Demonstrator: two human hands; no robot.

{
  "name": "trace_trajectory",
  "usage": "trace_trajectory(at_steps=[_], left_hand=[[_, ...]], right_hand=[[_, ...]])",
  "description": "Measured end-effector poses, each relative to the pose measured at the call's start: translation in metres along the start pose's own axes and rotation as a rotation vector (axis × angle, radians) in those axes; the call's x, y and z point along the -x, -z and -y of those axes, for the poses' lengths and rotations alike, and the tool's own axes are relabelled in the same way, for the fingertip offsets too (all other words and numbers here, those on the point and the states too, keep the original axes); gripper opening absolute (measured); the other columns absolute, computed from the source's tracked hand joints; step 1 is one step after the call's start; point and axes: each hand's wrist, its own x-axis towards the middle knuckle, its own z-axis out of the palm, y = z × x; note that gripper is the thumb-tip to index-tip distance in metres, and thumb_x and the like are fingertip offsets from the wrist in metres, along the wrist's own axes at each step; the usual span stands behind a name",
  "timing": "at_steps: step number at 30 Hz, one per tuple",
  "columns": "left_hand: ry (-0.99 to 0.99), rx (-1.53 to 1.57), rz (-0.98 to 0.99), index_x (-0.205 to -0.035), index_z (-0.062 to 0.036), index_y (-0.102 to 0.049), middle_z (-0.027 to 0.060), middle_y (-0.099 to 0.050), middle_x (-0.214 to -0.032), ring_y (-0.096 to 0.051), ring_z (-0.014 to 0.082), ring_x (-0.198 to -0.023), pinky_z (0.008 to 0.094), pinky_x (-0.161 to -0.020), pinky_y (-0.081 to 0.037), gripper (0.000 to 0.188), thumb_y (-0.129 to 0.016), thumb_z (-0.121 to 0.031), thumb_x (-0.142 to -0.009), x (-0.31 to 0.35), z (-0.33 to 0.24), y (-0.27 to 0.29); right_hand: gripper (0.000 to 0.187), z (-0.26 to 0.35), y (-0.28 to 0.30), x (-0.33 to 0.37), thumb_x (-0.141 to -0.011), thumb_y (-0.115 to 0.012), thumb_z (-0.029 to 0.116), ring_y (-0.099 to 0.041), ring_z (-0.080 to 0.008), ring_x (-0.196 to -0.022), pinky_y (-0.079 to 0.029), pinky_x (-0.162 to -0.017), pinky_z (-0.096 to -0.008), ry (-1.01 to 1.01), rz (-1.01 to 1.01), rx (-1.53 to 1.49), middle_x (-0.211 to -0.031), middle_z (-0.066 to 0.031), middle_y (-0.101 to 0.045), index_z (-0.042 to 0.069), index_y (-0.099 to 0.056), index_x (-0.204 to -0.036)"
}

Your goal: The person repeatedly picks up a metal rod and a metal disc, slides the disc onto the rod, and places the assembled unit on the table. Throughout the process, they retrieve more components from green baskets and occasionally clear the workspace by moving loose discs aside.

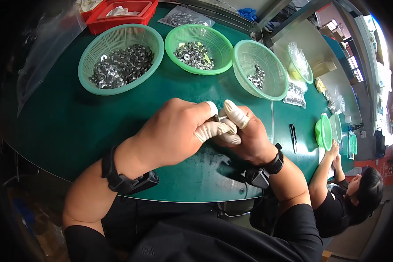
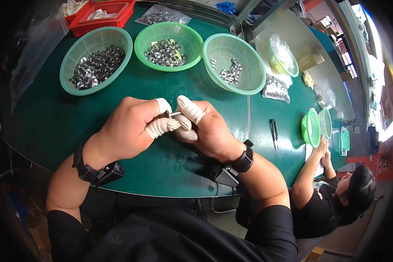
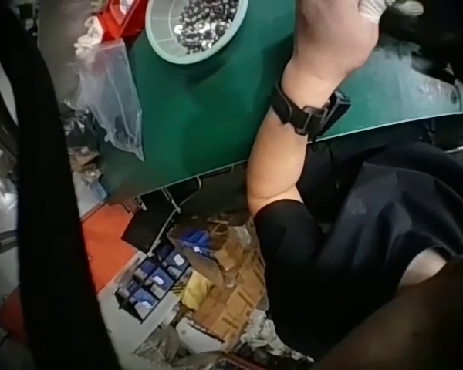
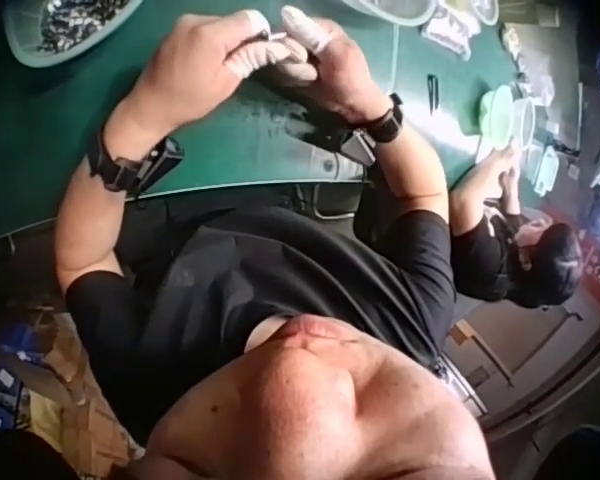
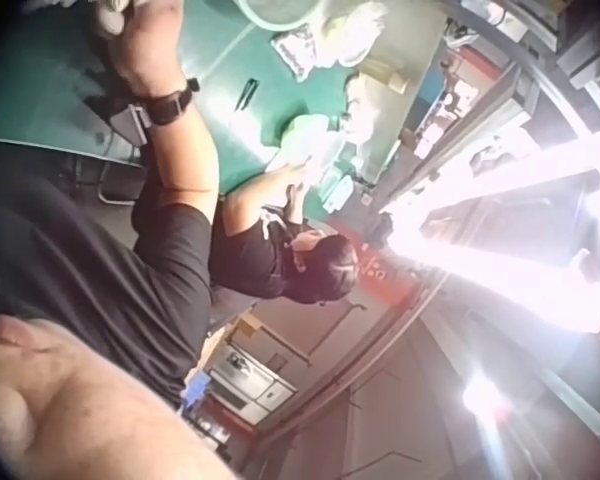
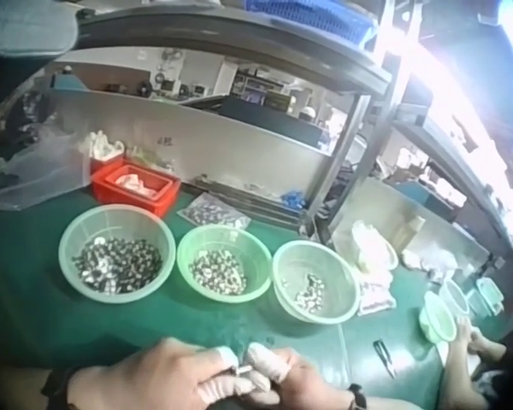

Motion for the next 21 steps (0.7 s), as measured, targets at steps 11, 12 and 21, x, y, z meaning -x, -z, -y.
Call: trace_trajectory(at_steps=[11,12,21], left_hand=[[-0.215,-0.374,-0.086,-0.095,0.0017,-0.066,0.0120,-0.059,-0.073,-0.060,0.0309,-0.063,0.0385,-0.054,-0.048,0.026,-0.081,-0.013,-0.079,0.000,-0.009,0.014],[-0.218,-0.388,-0.088,-0.094,0.0017,-0.067,0.0121,-0.058,-0.073,-0.059,0.0314,-0.062,0.0394,-0.054,-0.047,0.026,-0.081,-0.012,-0.077,0.000,-0.008,0.015],[-0.253,-0.445,-0.052,-0.076,-0.0025,-0.056,0.0101,-0.055,-0.069,-0.060,0.0309,-0.065,0.0418,-0.053,-0.048,0.011,-0.066,-0.004,-0.078,-0.001,-0.015,0.020]], right_hand=[[0.053,0.009,-0.010,0.007,-0.109,-0.040,0.047,-0.031,-0.0093,-0.046,-0.028,-0.047,-0.0257,-0.243,-0.096,-0.233,-0.057,0.0004,-0.043,0.009,-0.051,-0.074],[0.053,0.009,-0.007,0.007,-0.109,-0.040,0.047,-0.031,-0.0093,-0.046,-0.028,-0.047,-0.0257,-0.243,-0.097,-0.231,-0.057,0.0004,-0.043,0.009,-0.051,-0.074],[0.040,0.004,0.018,0.007,-0.106,-0.051,0.034,-0.037,-0.0091,-0.047,-0.029,-0.048,-0.0261,-0.193,0.242,-0.148,-0.067,-0.0035,-0.053,0.002,-0.059,-0.083]])
